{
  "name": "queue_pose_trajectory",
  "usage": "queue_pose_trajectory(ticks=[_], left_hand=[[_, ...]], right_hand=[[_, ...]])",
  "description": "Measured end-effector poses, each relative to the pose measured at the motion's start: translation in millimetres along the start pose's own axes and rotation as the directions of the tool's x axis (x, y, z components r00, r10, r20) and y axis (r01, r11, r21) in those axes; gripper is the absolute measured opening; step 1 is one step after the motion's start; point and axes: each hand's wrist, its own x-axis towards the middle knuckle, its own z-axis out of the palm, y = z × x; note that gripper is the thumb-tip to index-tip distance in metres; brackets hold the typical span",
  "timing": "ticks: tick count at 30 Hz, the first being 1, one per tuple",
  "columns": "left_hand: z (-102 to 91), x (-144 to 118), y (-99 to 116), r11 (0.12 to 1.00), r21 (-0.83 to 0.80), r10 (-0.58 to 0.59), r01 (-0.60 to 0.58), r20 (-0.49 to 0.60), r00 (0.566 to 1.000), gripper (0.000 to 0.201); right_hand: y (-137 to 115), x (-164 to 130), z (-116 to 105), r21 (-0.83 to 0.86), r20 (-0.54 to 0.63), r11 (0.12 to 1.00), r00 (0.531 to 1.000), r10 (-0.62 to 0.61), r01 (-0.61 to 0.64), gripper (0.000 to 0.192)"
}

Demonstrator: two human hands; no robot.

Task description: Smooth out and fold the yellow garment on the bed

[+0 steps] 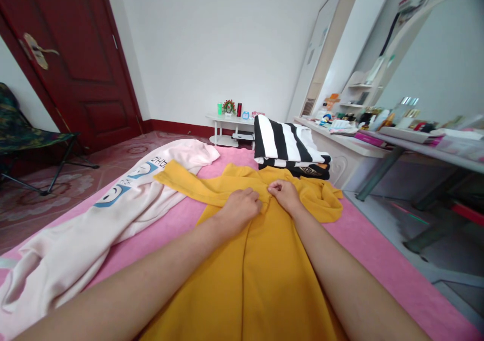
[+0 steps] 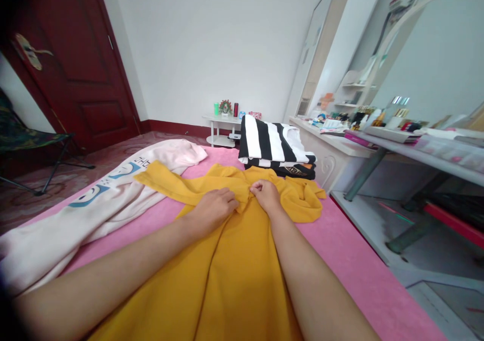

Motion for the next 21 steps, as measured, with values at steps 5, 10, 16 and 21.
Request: queue_pose_trajectory(ticks=[5, 10, 16, 21], left_hand=[[-6.6, -18, 1, 0.976, -0.219, -0.058, 0.024, -0.151, 0.987, 0.020], [-12.2, -26, 1, 0.947, -0.321, -0.008, -0.023, -0.096, 0.995, 0.023], [7.4, -25, 13, 0.886, -0.452, -0.108, 0.105, 0.020, 0.994, 0.015], [13.2, -23, 13, 0.803, -0.590, -0.137, 0.081, -0.051, 0.989, 0.021]], right_hand=[[-6, 1, -3, -0.092, -0.095, 0.995, 0.995, 0.027, -0.036, 0.009], [-9, -1, -5, -0.186, -0.152, 0.980, 0.987, 0.048, -0.077, 0.009], [-30, -10, -10, -0.329, -0.198, 0.944, 0.980, -0.037, -0.031, 0.007], [-60, -22, -4, -0.195, -0.099, 0.891, 0.896, -0.434, 0.410, 0.028]])
